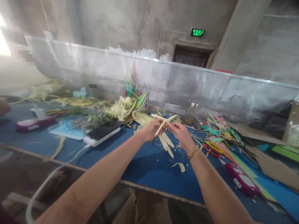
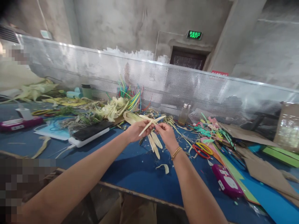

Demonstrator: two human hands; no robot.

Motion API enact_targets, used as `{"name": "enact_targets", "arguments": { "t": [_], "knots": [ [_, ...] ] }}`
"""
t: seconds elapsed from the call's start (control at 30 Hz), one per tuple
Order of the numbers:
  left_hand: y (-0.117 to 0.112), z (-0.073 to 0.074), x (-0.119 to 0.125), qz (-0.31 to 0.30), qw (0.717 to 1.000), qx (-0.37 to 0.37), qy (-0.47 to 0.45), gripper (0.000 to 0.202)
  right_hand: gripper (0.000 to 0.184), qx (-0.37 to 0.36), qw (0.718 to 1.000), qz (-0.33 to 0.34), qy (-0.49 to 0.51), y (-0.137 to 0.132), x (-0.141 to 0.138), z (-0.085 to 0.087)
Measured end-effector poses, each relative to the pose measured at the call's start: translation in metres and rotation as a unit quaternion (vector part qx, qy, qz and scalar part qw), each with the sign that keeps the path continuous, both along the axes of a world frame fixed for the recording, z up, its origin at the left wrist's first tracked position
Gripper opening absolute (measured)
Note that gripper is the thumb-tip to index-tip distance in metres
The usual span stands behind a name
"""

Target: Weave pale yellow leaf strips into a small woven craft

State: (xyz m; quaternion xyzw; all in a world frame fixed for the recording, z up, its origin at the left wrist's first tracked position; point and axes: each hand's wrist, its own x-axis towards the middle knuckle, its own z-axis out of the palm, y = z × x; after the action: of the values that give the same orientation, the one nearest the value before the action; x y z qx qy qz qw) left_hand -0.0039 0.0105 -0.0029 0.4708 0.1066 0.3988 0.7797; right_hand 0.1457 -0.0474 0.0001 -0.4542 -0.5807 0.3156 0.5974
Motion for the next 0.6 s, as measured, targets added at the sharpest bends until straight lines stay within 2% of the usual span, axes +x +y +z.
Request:
{"name": "enact_targets", "arguments": {
  "t": [0.07, 0.13, 0.2, 0.4, 0.6],
  "knots": [
    [-0.003, -0.004, 0.004, 0.045, 0.997, 0.056, -0.019, 0.017, 0.023, -0.003, 1.000, -0.009, 0.015, -0.001, -0.004, 0.000],
    [-0.005, -0.008, 0.008, 0.057, 0.991, 0.112, -0.034, 0.018, 0.024, 0.001, 1.000, -0.019, 0.013, -0.003, -0.009, -0.001],
    [-0.005, -0.012, 0.010, 0.068, 0.988, 0.135, -0.032, 0.018, 0.026, 0.011, 1.000, -0.021, 0.001, -0.004, -0.014, -0.002],
    [-0.001, -0.013, 0.011, 0.105, 0.987, 0.122, -0.022, 0.025, 0.024, 0.014, 0.999, -0.026, -0.046, -0.003, -0.015, -0.006],
    [0.006, -0.009, 0.005, 0.148, 0.986, 0.076, -0.008, 0.032, 0.024, 0.004, 0.995, -0.005, -0.099, -0.005, -0.017, -0.006]
  ]
}}
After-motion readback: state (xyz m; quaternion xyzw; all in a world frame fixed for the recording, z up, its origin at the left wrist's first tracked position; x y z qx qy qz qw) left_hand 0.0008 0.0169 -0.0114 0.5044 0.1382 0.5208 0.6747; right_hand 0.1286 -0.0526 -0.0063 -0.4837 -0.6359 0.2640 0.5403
